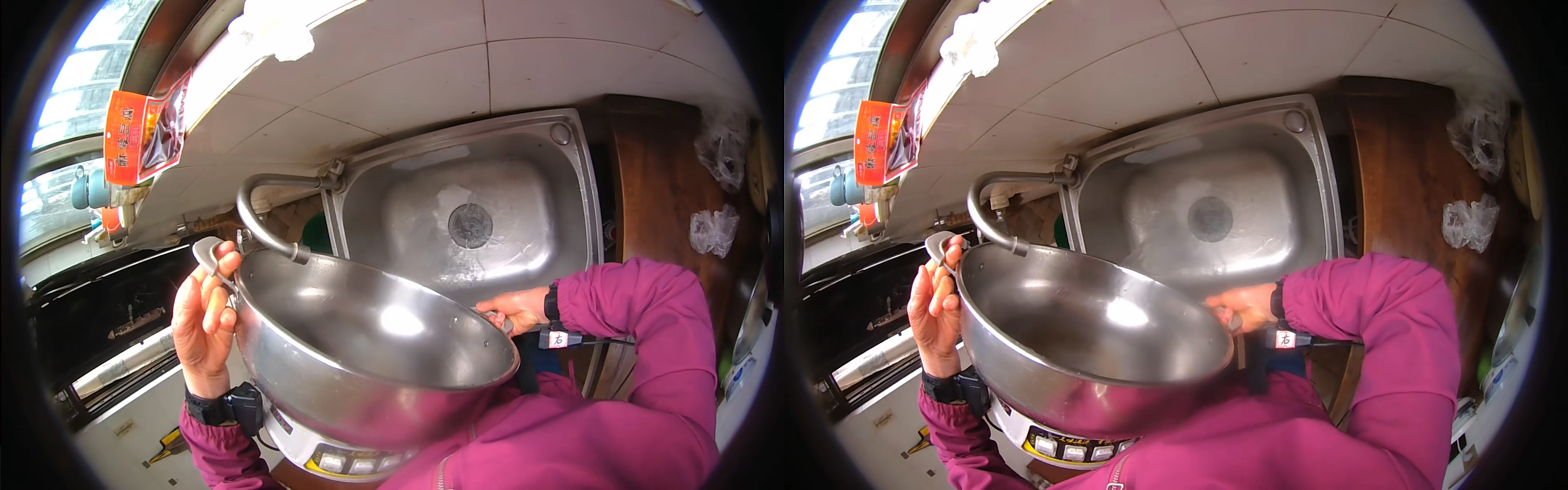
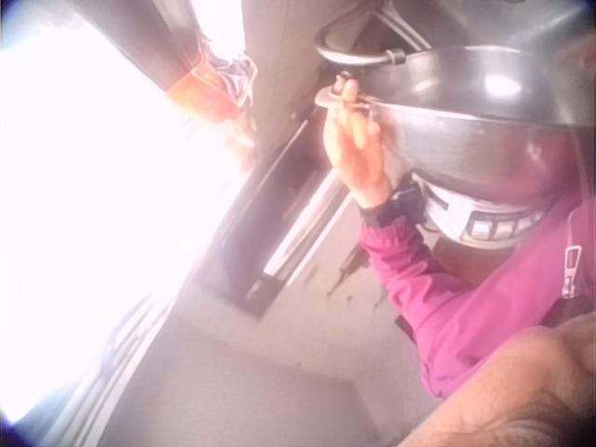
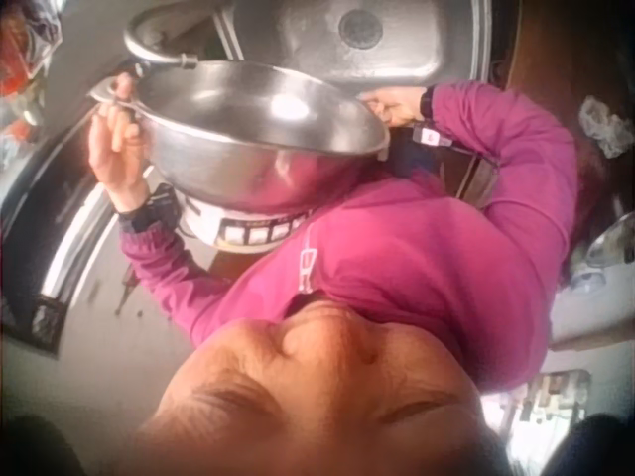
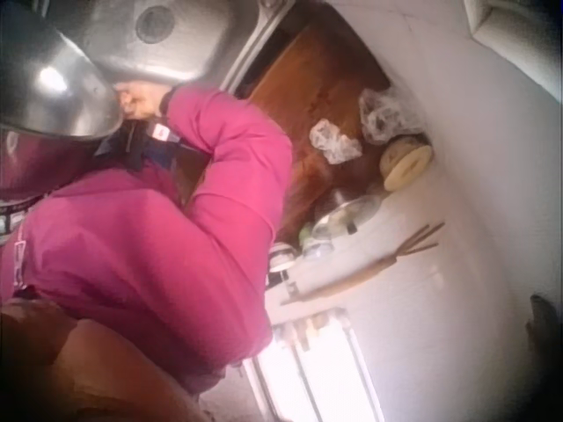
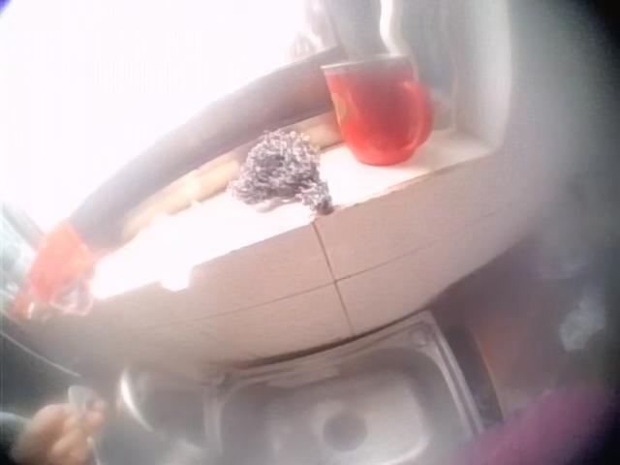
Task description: The person wipes a wooden countertop with a pink cloth, moves bowls and a plastic bag, then washes the cloth in a pot of water at the sink, wrings it out, and continues wiping the countertop.
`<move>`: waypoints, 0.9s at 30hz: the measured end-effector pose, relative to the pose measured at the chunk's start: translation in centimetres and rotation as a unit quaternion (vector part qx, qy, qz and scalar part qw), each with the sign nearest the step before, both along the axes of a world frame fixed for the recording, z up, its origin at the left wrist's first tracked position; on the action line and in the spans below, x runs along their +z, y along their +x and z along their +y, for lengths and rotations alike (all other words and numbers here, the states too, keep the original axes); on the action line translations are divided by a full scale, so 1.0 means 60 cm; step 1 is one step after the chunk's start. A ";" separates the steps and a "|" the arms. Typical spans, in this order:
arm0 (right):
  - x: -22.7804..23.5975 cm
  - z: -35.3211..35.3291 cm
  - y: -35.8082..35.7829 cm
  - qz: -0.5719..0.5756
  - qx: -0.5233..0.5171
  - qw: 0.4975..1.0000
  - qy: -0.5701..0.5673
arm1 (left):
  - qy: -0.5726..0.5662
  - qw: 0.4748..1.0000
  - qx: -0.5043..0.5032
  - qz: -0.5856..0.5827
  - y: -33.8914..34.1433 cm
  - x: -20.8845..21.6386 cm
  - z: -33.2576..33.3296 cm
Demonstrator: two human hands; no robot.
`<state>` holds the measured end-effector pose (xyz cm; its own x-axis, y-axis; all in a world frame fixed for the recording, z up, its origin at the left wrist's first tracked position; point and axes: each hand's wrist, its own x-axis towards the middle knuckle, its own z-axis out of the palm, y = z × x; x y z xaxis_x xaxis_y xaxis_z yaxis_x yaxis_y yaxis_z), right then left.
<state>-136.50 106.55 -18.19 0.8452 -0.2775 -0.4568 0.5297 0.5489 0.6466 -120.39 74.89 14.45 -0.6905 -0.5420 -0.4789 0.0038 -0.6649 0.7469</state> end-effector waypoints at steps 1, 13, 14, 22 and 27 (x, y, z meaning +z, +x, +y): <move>-0.002 0.002 0.001 -0.006 0.006 1.000 0.002 | 0.001 1.000 0.000 -0.006 -0.005 0.002 0.003; 0.024 0.008 -0.045 0.077 0.013 0.997 -0.023 | -0.006 1.000 0.025 -0.007 0.010 0.024 0.027; 0.035 0.005 -0.061 0.072 -0.009 0.997 0.004 | -0.006 1.000 0.025 -0.001 0.019 0.029 0.028; 0.175 -0.015 -0.208 0.356 0.020 0.933 -0.052 | 0.056 0.996 0.054 0.037 0.110 0.022 0.067; 0.261 -0.034 -0.263 0.481 0.016 0.875 -0.047 | 0.055 0.995 0.049 0.068 0.134 -0.014 0.070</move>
